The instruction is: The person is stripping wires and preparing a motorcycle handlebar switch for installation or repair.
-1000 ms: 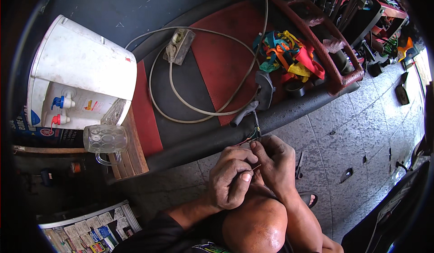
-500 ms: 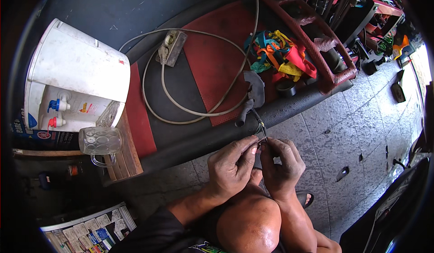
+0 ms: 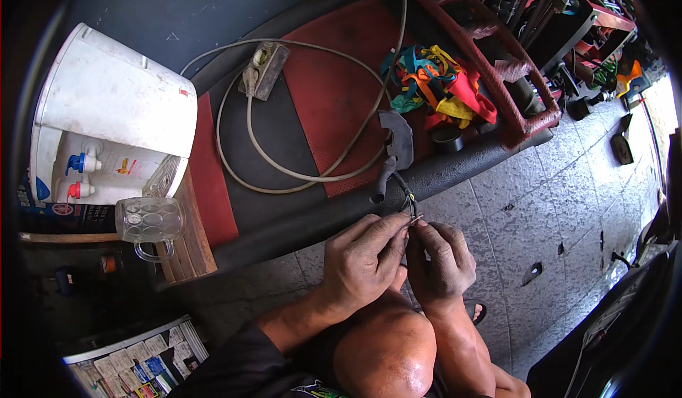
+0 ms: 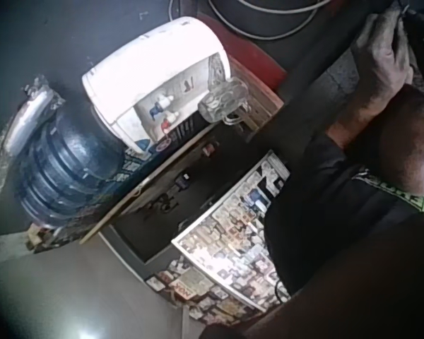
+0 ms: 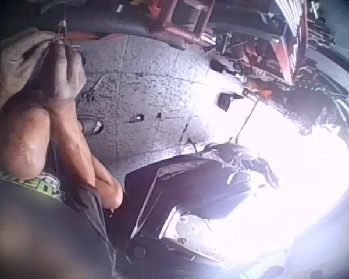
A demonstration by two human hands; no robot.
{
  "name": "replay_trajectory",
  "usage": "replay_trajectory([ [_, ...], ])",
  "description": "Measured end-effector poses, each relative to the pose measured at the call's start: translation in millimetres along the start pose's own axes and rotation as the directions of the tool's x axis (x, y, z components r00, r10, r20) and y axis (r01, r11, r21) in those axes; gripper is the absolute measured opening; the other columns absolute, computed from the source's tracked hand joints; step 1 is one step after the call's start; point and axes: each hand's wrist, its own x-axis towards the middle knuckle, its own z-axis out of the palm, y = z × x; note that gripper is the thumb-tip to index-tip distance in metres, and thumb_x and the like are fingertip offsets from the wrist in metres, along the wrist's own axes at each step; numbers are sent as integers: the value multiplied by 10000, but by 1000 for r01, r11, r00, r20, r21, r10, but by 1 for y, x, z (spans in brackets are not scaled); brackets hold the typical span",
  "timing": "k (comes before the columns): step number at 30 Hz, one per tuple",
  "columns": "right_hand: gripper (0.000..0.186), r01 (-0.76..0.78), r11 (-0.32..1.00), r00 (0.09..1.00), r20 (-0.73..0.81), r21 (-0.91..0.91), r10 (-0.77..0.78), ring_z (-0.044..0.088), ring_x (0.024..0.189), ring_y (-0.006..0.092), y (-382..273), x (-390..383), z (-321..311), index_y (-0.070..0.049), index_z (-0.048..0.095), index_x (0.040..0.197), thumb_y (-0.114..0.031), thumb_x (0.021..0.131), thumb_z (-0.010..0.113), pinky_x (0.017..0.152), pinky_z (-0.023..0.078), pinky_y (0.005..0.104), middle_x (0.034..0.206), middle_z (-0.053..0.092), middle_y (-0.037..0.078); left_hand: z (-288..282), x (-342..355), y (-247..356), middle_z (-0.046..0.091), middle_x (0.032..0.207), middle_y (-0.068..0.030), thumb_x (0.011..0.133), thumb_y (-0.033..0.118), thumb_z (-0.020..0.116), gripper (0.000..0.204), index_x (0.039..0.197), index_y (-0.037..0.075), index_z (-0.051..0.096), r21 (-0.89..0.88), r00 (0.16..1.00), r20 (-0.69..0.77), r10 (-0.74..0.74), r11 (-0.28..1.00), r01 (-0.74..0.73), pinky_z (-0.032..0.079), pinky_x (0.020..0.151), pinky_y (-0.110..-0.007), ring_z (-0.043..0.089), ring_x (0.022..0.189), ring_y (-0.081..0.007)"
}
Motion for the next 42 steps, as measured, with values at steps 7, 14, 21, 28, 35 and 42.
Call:
replay_trajectory([
  [7,303,183,983,979,98,-18,-181,674,784,266,10,14,-12,-47,703,972,70,701,770,651,554,344,904,684,141,-2,4,1,665,826,-150,836,-62,669,234,1068,-34,685,39,999,49,12,999,-14,537,593,-351,681,680,-276],
  [14,301,292,956,919,269,33,-289,643,769,278,14,34,-23,-6,679,981,-27,681,691,653,520,353,930,662,129,1,-1,-7,646,835,-134,796,-58,660,318,1114,-48,671,42,993,97,74,996,-79,542,611,-367,663,696,-286],
  [21,73,-885,-116,285,721,451,631,626,724,95,0,29,-28,17,657,987,-45,949,656,626,499,247,833,671,35,7,-6,-19,639,820,-136,794,-76,662,308,1102,-70,672,20,979,89,182,983,-185,539,622,-379,654,710,-280],
  [28,248,2,983,945,322,184,-62,665,775,318,17,39,-33,13,687,1016,16,769,675,664,553,351,927,657,154,4,-5,-21,647,810,-145,796,-89,669,335,1129,-58,678,-55,986,71,153,987,-149,527,600,-359,642,668,-269],
  [35,268,133,970,913,356,201,-199,663,726,251,26,43,-30,-31,677,950,52,712,769,622,534,326,871,668,112,2,-5,-24,642,798,-147,801,-67,669,341,1141,-55,679,-108,989,78,122,988,-114,523,593,-351,631,647,-264],
  [42,89,-862,332,505,712,384,487,611,715,94,11,31,-30,19,634,937,-46,928,694,627,509,261,795,651,29,4,-10,-32,661,876,-145,717,-32,719,423,1133,-89,674,16,953,91,289,956,-292,541,639,-371,641,727,-259],
])
